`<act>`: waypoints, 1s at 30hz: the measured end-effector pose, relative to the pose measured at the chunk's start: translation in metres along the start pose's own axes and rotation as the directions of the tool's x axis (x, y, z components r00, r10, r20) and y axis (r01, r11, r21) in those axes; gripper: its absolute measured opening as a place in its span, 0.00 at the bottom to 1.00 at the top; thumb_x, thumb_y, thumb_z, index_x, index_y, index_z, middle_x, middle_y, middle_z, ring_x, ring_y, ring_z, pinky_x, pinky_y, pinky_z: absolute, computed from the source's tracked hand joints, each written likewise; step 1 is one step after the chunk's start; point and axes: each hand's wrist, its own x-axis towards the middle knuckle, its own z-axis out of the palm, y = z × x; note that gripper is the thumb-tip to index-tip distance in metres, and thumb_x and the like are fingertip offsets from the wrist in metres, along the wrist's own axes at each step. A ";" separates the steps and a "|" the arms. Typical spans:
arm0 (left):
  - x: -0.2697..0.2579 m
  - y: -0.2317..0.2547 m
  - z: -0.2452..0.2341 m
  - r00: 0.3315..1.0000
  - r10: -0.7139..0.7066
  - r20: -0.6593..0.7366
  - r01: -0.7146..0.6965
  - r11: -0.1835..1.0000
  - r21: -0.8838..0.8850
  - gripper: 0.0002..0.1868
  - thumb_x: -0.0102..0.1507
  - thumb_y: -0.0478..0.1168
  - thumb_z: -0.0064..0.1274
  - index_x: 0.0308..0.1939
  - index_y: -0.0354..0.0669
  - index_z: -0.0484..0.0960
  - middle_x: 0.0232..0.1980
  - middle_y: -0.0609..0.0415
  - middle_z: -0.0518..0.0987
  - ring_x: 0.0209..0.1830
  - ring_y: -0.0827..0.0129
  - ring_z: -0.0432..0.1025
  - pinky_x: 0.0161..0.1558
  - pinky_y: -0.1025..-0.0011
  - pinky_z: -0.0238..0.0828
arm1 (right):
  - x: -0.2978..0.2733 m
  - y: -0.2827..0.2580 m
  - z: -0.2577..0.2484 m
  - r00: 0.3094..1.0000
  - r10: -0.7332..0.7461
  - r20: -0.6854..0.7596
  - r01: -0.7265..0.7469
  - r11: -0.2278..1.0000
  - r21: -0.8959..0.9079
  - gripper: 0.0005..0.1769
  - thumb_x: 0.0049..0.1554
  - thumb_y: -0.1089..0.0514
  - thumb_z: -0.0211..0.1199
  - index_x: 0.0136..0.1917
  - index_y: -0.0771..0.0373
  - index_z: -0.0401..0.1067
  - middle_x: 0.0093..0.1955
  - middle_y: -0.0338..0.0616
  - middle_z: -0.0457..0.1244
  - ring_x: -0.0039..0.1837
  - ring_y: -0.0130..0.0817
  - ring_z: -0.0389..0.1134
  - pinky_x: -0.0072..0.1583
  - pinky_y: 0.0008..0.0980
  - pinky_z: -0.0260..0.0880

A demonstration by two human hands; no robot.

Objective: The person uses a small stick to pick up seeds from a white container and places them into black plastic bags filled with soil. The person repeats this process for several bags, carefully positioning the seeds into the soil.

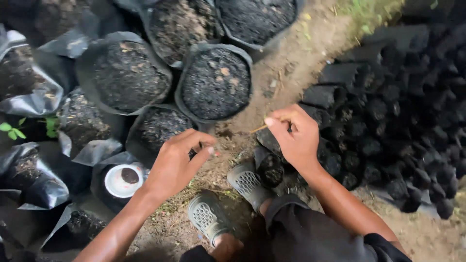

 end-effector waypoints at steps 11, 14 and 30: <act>0.012 -0.019 0.024 0.998 -0.044 0.038 0.041 0.995 0.087 0.10 0.68 0.36 0.55 0.53 0.47 0.86 0.41 0.49 0.85 0.39 0.57 0.82 0.44 0.54 0.78 | -0.015 0.061 -0.009 0.861 0.496 -0.113 -0.467 0.859 0.209 0.14 0.62 0.63 0.65 0.60 0.68 0.77 0.42 0.51 0.69 0.40 0.29 0.68 0.47 0.33 0.73; 0.005 -0.024 0.014 0.998 -0.064 -0.018 0.065 0.997 0.042 0.11 0.69 0.34 0.53 0.53 0.45 0.86 0.40 0.47 0.85 0.38 0.55 0.81 0.42 0.52 0.77 | -0.016 0.070 -0.009 0.864 0.482 -0.145 -0.443 0.865 0.238 0.11 0.61 0.62 0.66 0.56 0.68 0.77 0.37 0.48 0.66 0.38 0.28 0.66 0.44 0.29 0.70; -0.046 -0.088 -0.041 0.839 0.104 -0.534 0.316 0.706 0.634 0.12 0.60 0.39 0.65 0.48 0.53 0.87 0.55 0.55 0.70 0.52 0.53 0.70 0.45 0.57 0.70 | 0.051 -0.045 0.127 0.839 -0.276 0.468 0.289 0.956 0.047 0.09 0.69 0.60 0.57 0.55 0.61 0.78 0.42 0.45 0.68 0.42 0.39 0.71 0.45 0.39 0.74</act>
